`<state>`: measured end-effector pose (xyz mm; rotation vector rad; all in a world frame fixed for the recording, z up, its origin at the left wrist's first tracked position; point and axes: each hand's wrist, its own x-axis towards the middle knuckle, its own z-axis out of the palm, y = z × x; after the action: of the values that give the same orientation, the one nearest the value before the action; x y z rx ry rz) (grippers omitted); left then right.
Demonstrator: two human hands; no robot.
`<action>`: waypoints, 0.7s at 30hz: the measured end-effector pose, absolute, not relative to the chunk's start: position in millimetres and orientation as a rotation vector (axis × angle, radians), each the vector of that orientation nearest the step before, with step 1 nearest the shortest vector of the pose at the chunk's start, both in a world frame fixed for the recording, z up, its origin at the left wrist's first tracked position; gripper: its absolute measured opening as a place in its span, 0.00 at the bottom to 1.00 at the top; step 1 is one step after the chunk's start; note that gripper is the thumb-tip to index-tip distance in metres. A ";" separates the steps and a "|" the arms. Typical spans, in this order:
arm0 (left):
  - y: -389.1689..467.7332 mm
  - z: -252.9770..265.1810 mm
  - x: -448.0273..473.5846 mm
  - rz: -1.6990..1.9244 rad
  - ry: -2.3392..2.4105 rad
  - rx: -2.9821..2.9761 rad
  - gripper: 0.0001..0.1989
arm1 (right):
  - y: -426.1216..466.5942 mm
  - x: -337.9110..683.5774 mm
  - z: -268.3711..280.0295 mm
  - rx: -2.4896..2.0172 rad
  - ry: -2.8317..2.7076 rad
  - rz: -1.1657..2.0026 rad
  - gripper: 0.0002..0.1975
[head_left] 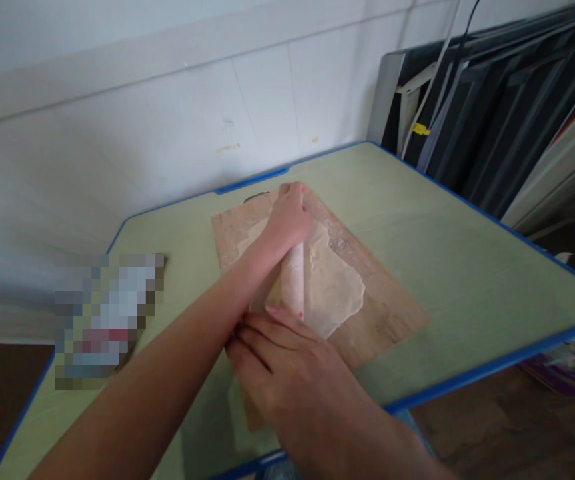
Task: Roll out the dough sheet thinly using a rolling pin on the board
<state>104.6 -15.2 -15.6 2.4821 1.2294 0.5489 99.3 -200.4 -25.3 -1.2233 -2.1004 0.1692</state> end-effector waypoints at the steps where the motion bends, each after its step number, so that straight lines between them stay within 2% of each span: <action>1: -18.0 -15.1 108.2 0.539 1.232 2.493 0.20 | -203.7 104.4 -26.4 -1.205 -2.077 0.197 0.18; 6: -30.8 -12.7 127.4 0.497 1.184 2.558 0.21 | -223.0 137.0 -29.2 -1.135 -1.978 0.486 0.19; 15: -9.3 -17.7 99.4 0.644 1.220 2.428 0.22 | -203.3 105.2 -19.0 -1.184 -2.116 0.381 0.15; 21: -25.3 -15.2 119.7 0.608 1.201 2.487 0.18 | -217.5 129.0 -22.7 -1.127 -1.974 0.565 0.15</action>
<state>119.7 -25.3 -15.2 2.4868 1.2005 0.6075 129.0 -217.5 -22.7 -1.1272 -1.9738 0.5648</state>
